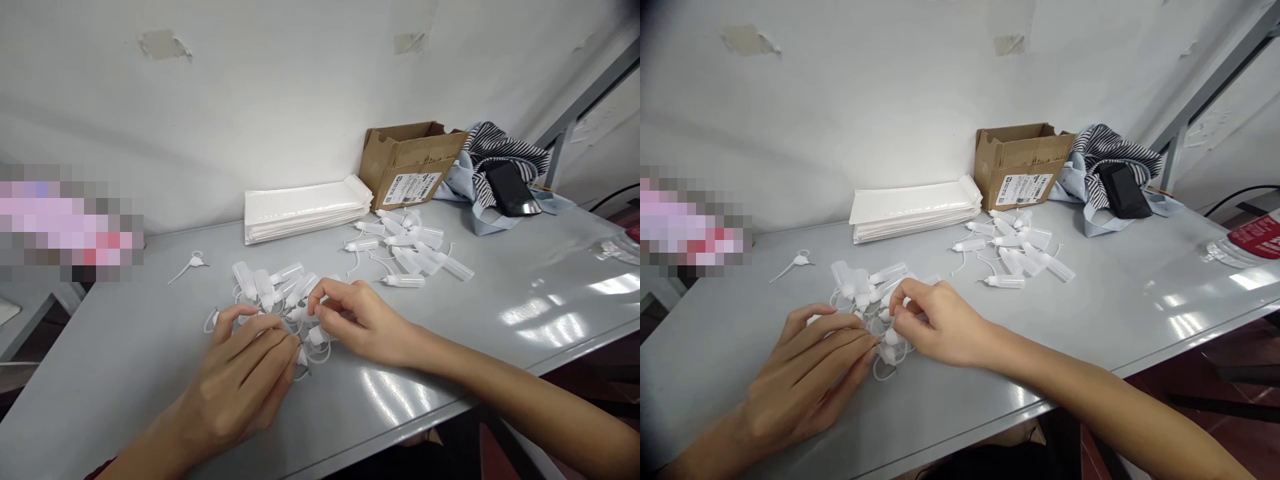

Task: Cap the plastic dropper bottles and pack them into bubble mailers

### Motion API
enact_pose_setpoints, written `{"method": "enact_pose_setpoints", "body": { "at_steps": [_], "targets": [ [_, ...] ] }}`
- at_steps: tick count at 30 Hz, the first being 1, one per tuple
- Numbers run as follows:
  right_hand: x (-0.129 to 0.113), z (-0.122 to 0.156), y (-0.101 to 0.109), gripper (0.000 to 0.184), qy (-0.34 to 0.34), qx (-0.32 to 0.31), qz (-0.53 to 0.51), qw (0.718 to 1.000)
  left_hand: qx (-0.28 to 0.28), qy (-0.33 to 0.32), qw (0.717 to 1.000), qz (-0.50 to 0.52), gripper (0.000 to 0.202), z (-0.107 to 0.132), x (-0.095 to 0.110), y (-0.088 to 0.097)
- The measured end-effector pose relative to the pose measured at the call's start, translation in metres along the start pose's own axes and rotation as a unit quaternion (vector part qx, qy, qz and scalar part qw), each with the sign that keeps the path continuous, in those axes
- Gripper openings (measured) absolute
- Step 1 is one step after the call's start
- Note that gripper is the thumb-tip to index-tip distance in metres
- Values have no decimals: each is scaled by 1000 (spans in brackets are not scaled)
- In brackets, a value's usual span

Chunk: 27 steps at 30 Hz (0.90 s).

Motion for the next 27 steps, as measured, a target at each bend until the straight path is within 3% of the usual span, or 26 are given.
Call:
{"method": "enact_pose_setpoints", "body": {
  "at_steps": [2, 5, 7, 9, 11, 13, 19, 27],
  "targets": [
    [-1, -4, 7, 6, 27, 6, 28, 999, -6, -4, 1000, -11, 12, -2, -2, 0],
    [2, -17, 35, 12, 88, 99, 118, 984, 5, -4, 999, -48, 11, -4, -8, 1],
    [8, -26, 59, 7, 126, 179, 215, 952, 25, 0, 997, -78, 11, -4, -13, 3],
    [17, -35, 77, 9, 129, 213, 343, 906, 36, 9, 995, -97, 12, -4, -17, 3],
    [30, -42, 87, 19, 98, 186, 458, 864, 34, 18, 995, -93, 14, -4, -19, 3],
    [39, -45, 91, 26, 76, 140, 515, 842, 32, 18, 997, -72, 17, -5, -17, 4],
    [48, -47, 81, 30, 81, 75, 544, 832, 26, 19, 998, -44, 20, -6, -12, 5],
    [53, -48, 80, 19, 76, 69, 554, 826, 46, 31, 996, -68, 23, -3, -17, 5]
  ]
}}
Point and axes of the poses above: each hand's wrist, its own z-axis away from the middle knuckle, its own y-axis out of the back of the hand, x = y × z, the point moved 6 cm from there along -z, towards the middle knuckle, and after that the axes turned 15 degrees about x, right-handed, at the moved point
